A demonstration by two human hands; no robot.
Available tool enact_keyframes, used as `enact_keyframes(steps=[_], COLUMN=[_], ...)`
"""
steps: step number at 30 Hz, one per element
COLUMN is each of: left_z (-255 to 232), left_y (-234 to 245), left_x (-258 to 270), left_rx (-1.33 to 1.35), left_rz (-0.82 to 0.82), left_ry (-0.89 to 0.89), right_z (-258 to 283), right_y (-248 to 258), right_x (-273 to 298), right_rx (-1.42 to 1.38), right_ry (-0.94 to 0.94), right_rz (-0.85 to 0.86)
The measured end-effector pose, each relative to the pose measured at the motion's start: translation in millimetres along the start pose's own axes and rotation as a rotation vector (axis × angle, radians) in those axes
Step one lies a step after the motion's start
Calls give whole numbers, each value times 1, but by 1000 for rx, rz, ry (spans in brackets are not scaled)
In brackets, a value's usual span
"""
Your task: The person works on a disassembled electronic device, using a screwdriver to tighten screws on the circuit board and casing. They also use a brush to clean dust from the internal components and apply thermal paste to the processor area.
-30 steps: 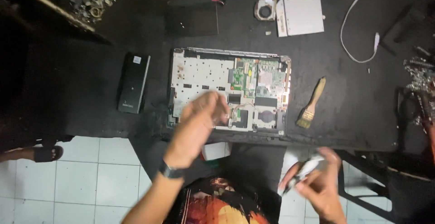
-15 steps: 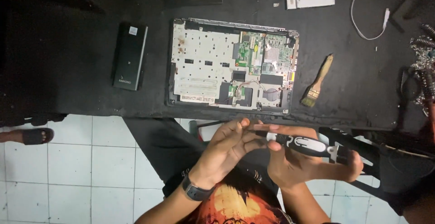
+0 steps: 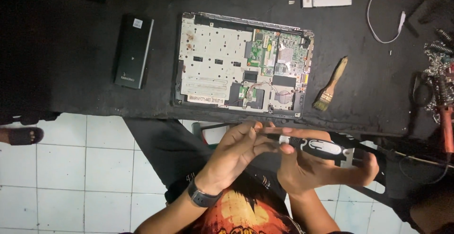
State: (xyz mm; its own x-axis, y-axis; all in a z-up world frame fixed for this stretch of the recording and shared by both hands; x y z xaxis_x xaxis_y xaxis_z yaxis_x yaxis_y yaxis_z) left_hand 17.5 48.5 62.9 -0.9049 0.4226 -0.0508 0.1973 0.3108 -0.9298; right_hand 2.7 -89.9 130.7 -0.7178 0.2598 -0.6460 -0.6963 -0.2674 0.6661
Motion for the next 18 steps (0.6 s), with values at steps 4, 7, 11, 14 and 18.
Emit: enact_keyframes(steps=[4, 7, 11, 14, 18], left_z=[-1, -3, -6, -6, -15], left_y=[2, 5, 1, 4, -3], left_x=[1, 1, 1, 1, -3], left_rx=[9, -7, -23, -50, -98], left_rz=[-2, -23, 12, -13, -10], left_ry=[-1, 3, 4, 4, -12], right_z=[0, -1, -4, -2, 33], right_y=[0, -1, -5, -6, -22], right_x=[-2, 0, 2, 2, -12], right_rx=[-197, -115, -198, -191, -966], right_ry=[7, 5, 25, 32, 208], right_rz=[69, 78, 103, 100, 328])
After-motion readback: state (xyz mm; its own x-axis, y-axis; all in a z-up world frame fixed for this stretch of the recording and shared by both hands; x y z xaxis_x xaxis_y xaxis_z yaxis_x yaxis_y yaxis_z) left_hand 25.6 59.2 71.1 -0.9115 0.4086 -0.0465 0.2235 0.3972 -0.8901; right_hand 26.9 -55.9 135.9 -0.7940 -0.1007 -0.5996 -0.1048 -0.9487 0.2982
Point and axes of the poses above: each hand's wrist, its own x-axis away from the middle knuckle, its own y-axis out of the back of the hand, z = x × y, the point moved 7 cm from there along -x, towards the middle knuckle, and after that the axes turned 12 degrees about z, right-handed, at the moved point
